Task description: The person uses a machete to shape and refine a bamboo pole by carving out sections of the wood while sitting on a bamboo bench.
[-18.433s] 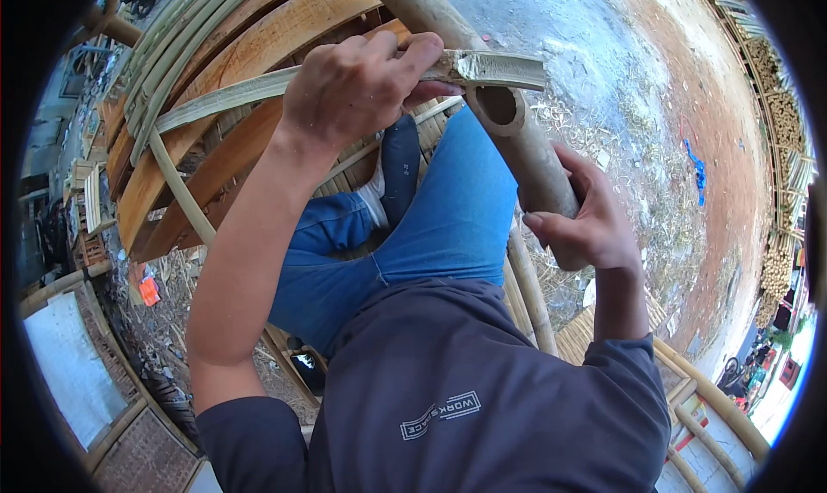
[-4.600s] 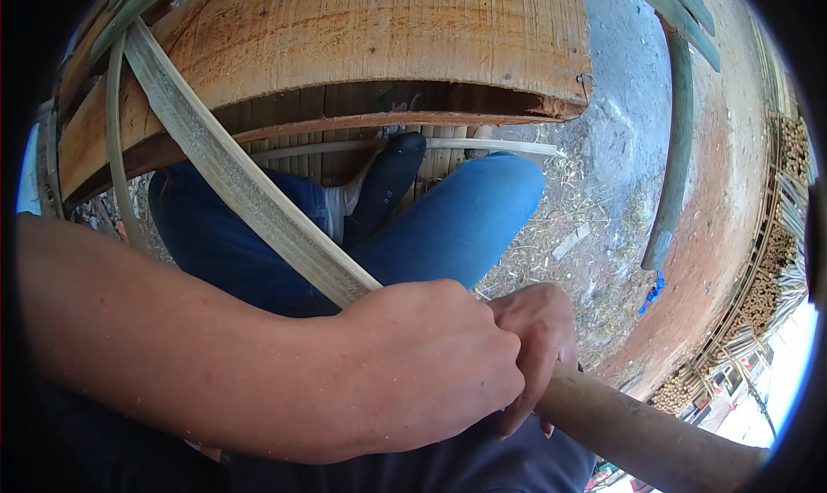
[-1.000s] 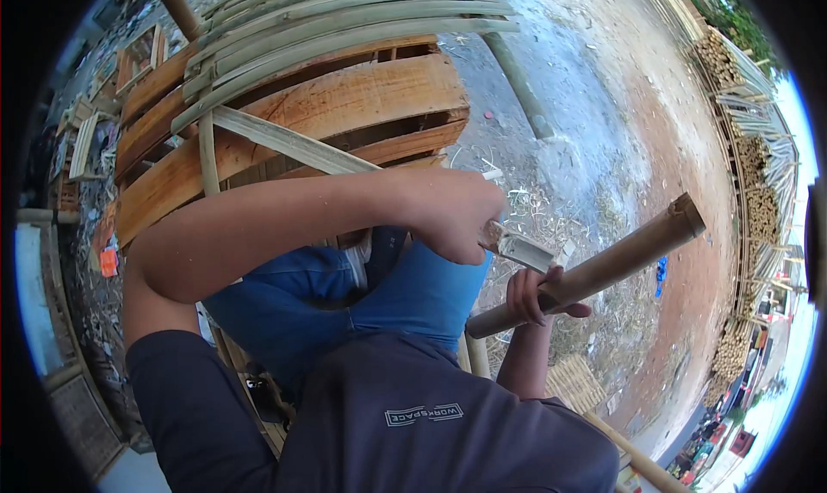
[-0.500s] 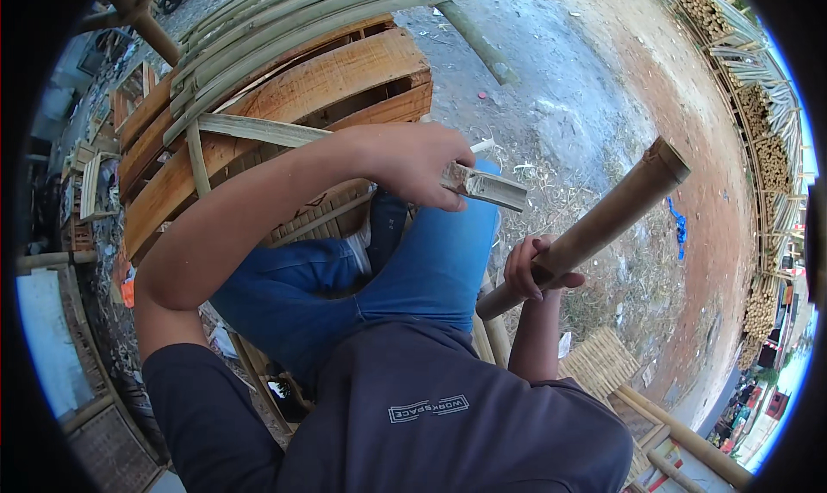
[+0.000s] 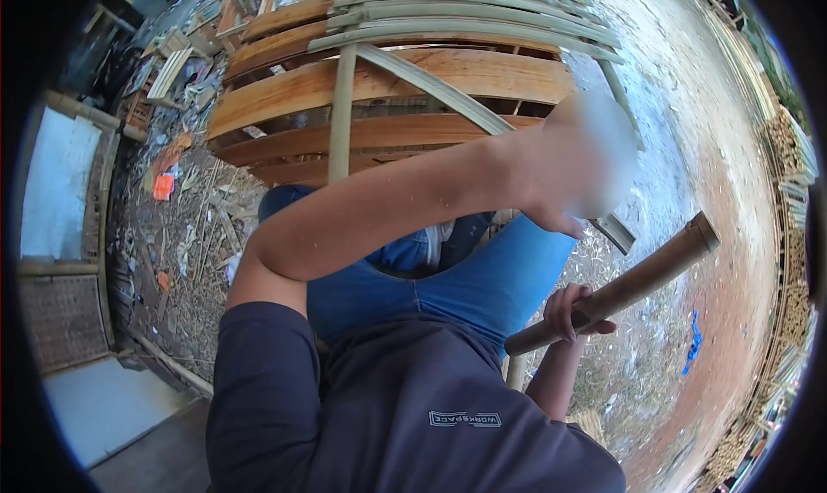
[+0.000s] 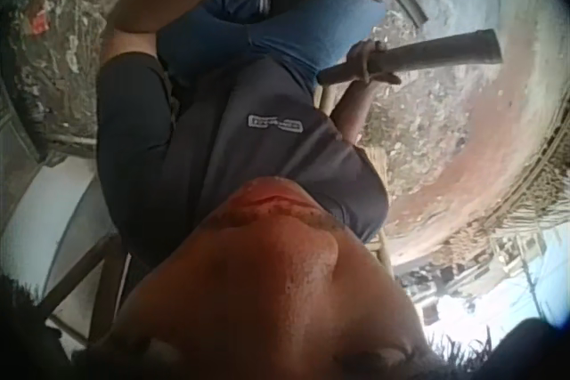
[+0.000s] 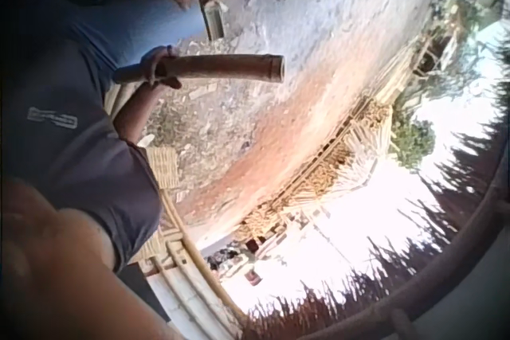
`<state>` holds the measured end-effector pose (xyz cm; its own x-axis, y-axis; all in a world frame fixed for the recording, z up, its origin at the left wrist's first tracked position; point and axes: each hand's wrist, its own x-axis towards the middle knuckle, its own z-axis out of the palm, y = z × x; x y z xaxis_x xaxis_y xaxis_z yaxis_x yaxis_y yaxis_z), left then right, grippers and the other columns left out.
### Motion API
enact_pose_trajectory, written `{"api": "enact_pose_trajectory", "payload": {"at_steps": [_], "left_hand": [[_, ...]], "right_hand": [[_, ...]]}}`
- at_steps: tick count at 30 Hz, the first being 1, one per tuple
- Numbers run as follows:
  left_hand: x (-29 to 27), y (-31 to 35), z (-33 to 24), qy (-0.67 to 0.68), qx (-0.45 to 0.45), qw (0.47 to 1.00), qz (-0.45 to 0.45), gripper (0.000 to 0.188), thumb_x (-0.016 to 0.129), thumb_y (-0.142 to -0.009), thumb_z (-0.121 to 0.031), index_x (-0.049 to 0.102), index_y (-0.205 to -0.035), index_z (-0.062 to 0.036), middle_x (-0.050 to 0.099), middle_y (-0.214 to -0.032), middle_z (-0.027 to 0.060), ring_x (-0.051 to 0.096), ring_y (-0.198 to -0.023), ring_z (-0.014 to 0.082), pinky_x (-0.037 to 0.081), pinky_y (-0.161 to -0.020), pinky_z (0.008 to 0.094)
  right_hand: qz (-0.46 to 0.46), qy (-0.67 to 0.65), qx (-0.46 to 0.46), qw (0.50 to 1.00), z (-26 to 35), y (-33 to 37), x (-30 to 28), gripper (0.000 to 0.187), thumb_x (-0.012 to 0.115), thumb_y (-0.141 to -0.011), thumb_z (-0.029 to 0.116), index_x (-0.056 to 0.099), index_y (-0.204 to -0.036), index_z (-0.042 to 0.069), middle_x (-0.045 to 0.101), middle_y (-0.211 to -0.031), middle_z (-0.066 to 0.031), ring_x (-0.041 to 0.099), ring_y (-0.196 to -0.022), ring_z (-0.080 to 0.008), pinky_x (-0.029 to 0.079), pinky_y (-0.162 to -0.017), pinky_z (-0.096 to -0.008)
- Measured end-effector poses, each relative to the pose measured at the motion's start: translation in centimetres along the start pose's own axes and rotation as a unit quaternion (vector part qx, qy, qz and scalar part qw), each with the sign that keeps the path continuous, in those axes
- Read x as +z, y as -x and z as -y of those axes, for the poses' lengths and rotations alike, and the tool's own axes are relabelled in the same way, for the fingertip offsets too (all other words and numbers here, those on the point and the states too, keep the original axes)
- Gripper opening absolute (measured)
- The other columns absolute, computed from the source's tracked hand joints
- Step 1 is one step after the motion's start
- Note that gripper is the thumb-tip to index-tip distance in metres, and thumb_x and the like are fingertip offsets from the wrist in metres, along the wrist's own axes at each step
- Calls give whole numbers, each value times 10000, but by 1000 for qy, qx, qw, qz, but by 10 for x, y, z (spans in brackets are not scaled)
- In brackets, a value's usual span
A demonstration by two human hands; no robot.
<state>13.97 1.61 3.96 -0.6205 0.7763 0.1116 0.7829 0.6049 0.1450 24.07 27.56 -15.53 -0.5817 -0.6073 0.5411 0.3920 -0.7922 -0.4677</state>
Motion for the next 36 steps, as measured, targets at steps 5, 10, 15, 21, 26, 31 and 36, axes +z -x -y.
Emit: {"api": "enact_pose_trajectory", "payload": {"at_steps": [5, 10, 15, 21, 26, 31, 36], "left_hand": [[3, 52, -32, 103, -49, 953, -279, 567, 710, -885, -426, 558, -1265, -34, 583, -1162, 131, 555, -1148, 307, 460, -951, 485], [39, 105, -54, 214, -88, 916, -327, 555, 685, -907, -437, 550, -1263, -33, 592, -1157, 153, 582, -1103, 322, 461, -975, 457], [27, 127, -67, 327, -78, 889, -311, 612, 670, -926, -448, 495, -1327, -20, 584, -1194, 172, 600, -1112, 318, 466, -979, 428], [37, 145, -63, 504, -101, 762, -394, 680, 733, -917, -303, 345, -1363, 32, 634, -1093, 154, 649, -1041, 243, 518, -935, 413], [87, 175, -58, 449, -157, 751, -457, 593, 727, -927, -220, 328, -1309, -4, 620, -1001, 163, 651, -898, 231, 555, -871, 407], [123, 190, -65, 416, -195, 772, -438, 561, 776, -844, -66, 422, -1276, -19, 651, -992, 91, 644, -920, 190, 523, -833, 347], [122, 165, -62, 399, -209, 800, -395, 531, 786, -831, -52, 459, -1246, 5, 647, -957, 95, 640, -874, 175, 522, -802, 324]], "right_hand": [[103, -44, 45, 993, -19, -9, 2, 825, 795, -812, 515, 469, -1440, 92, 654, -625, -73, 632, -473, -186, 493, -439, -306], [102, -39, 83, 991, -36, -38, 24, 832, 818, -803, 473, 507, -1402, -14, 637, -599, -61, 602, -451, -167, 434, -425, -302], [119, 41, 189, 974, -43, -85, 25, 891, 886, -734, 429, 523, -1368, -81, 666, -688, -97, 637, -558, -168, 493, -536, -283], [39, 448, 268, 852, -75, -143, 41, 845, 891, -715, 354, 528, -1379, -22, 669, -1192, -171, 648, -1105, -272, 476, -1010, -376], [-33, 518, 191, 833, -82, -146, 35, 738, 797, -837, 338, 504, -1411, -22, 682, -1116, -153, 650, -1071, -290, 469, -1021, -387], [-359, 393, 113, 839, -57, -89, -9, 426, 606, -995, 118, 505, -1389, -9, 684, -1068, -150, 637, -890, -155, 517, -847, -307], [-442, 458, -100, 765, -31, -82, 6, 371, 612, -985, 57, 516, -1337, -8, 691, -1060, -115, 642, -908, -144, 542, -825, -312]]}}
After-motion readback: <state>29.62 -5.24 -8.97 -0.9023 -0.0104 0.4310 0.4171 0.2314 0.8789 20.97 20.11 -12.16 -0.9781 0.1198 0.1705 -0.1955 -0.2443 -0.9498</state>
